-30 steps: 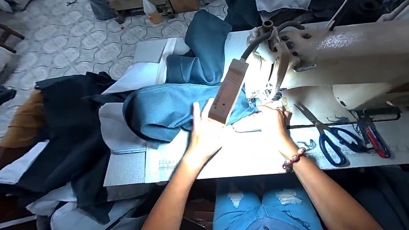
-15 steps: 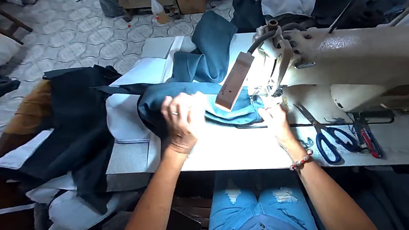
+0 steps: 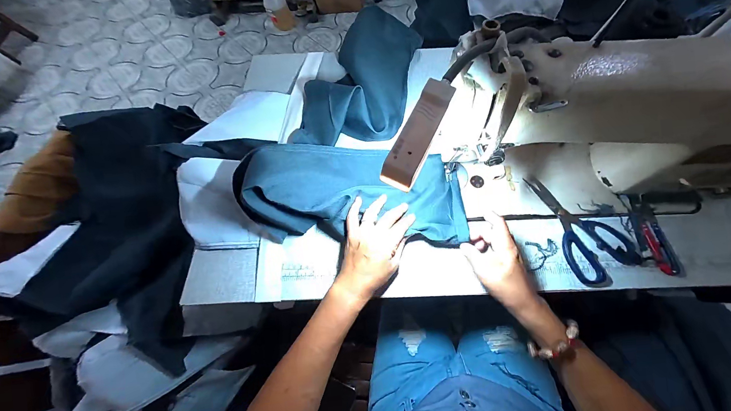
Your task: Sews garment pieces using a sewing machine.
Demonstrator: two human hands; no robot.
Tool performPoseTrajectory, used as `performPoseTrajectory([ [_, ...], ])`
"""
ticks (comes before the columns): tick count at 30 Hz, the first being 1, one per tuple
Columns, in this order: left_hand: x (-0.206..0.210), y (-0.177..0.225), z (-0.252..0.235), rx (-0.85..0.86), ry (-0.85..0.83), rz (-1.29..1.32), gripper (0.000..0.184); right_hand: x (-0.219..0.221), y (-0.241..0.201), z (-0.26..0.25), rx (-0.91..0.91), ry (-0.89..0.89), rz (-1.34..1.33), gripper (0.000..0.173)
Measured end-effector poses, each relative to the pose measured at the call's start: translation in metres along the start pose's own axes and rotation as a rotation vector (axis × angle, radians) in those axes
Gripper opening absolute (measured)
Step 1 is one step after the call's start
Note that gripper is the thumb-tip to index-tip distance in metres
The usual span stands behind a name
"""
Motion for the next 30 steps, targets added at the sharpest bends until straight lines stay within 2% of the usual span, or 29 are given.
performPoseTrajectory([
  [1, 0.002, 0.009, -0.004, 0.051, 0.022, -0.008, 0.030, 0.002, -0.002, 0.007, 0.065, 0.002, -0.132, 0.054],
  [3, 0.009, 0.028, -0.019, 0.168, 0.036, 0.007, 0.037, 0.007, -0.011, 0.018, 0.369, -0.069, -0.564, 0.052],
  [6, 0.025, 0.035, -0.047, 0.204, 0.056, -0.009, 0.046, 0.021, -0.030, 0.029, 0.895, -0.219, -1.297, 0.028],
  [7, 0.028, 0.030, -0.054, 0.183, 0.094, -0.015, 0.041, 0.025, -0.030, 0.031, 0.968, -0.276, -1.472, 0.027],
  [8, 0.031, 0.023, -0.060, 0.171, 0.147, -0.028, 0.031, 0.027, -0.030, 0.030, 0.965, -0.348, -1.590, 0.031],
  [10, 0.034, 0.011, -0.064, 0.193, 0.179, -0.038, 0.012, 0.025, -0.026, 0.028, 0.919, -0.416, -1.662, 0.036],
  [12, 0.037, 0.011, -0.059, 0.251, 0.084, -0.004, 0.010, 0.019, -0.018, 0.027, 0.944, -0.390, -1.554, 0.032],
  [15, 0.039, 0.015, -0.051, 0.299, -0.138, 0.108, 0.004, 0.003, -0.007, 0.022, 0.911, -0.305, -1.167, 0.025],
  [18, 0.032, 0.017, -0.047, 0.198, -0.354, 0.200, 0.043, -0.013, -0.006, 0.011, 0.710, -0.297, -0.645, 0.029],
  [20, 0.032, 0.017, -0.048, 0.144, -0.331, 0.270, 0.049, -0.020, -0.010, 0.000, 0.481, -0.222, -0.151, 0.035],
  [21, 0.033, 0.016, -0.050, 0.115, -0.316, 0.308, 0.047, -0.021, -0.013, -0.005, 0.330, -0.117, 0.108, 0.036],
  [23, 0.035, 0.015, -0.053, 0.085, -0.283, 0.350, 0.046, -0.016, -0.020, -0.013, 0.151, 0.054, 0.358, 0.038],
  [24, 0.036, 0.014, -0.054, 0.074, -0.267, 0.356, 0.045, -0.011, -0.022, -0.017, 0.151, 0.071, 0.401, 0.040],
  [27, 0.038, 0.014, -0.055, 0.058, -0.174, 0.320, 0.043, 0.005, -0.028, -0.027, 0.307, -0.044, 0.497, 0.050],
  [30, 0.041, 0.015, -0.054, 0.029, -0.121, 0.281, 0.042, 0.013, -0.029, -0.032, 0.373, -0.065, 0.541, 0.048],
])
Point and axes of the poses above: each hand's wrist, its own z-axis away from the middle knuckle, its own x-axis out of the palm, y = z × x, the point moved 5 cm from there along -z, towards the middle knuckle, and after that the axes turned 13 degrees about x, right-handed, at the moved point
